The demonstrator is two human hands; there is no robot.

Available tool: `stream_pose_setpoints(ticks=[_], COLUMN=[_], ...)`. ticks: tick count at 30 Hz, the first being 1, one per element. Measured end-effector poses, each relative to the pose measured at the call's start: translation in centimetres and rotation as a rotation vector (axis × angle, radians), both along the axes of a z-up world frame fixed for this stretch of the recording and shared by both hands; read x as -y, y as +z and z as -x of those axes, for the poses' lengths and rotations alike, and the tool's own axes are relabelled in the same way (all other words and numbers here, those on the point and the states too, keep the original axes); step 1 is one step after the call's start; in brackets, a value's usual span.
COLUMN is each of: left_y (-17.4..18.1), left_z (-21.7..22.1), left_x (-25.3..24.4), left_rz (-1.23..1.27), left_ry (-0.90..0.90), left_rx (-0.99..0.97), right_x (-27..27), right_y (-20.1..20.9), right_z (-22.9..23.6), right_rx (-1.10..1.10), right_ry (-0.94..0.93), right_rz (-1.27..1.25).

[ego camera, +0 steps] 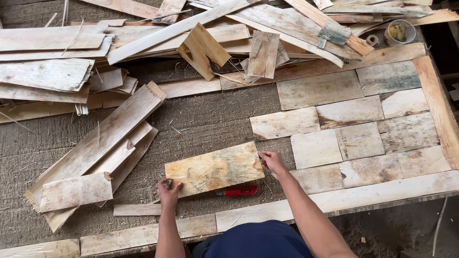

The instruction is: The person is selecting thin wood pieces from a pile, trimming them with a utility knife, and arranging them in a tiled pattern on a wooden frame.

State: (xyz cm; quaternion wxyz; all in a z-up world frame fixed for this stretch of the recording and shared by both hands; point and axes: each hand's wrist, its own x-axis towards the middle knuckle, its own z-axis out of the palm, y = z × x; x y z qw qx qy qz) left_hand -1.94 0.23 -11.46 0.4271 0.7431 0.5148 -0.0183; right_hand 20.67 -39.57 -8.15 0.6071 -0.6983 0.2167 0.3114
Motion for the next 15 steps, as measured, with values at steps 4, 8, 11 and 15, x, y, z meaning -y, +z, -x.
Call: stream_pose_setpoints(ticks=[4, 8, 11, 15], left_y=[0.4, 0.9, 1.2, 2.5], left_z=[0.0, -0.1, -0.2, -1.0], left_x=[0.0, 0.3, 0.5, 1.2], left_rz=[-0.008, -0.022, -0.048, -0.086], left_ry=[-0.003, -0.013, -0.018, -0.001], left_rx=[0.022, 0.036, 0.038, 0.06], right_x=[-0.2, -0.3, -0.1, 0.6], right_y=[3.2, 4.9, 4.7, 2.8], right_z=[0.5, 1.1, 0.9, 0.0], right_rx=[0.009, 0.067, 0.083, 0.132], right_ry=[0.044, 0.078, 0.089, 0.104], right_rz=[0.042, 0.048, 0.04, 0.002])
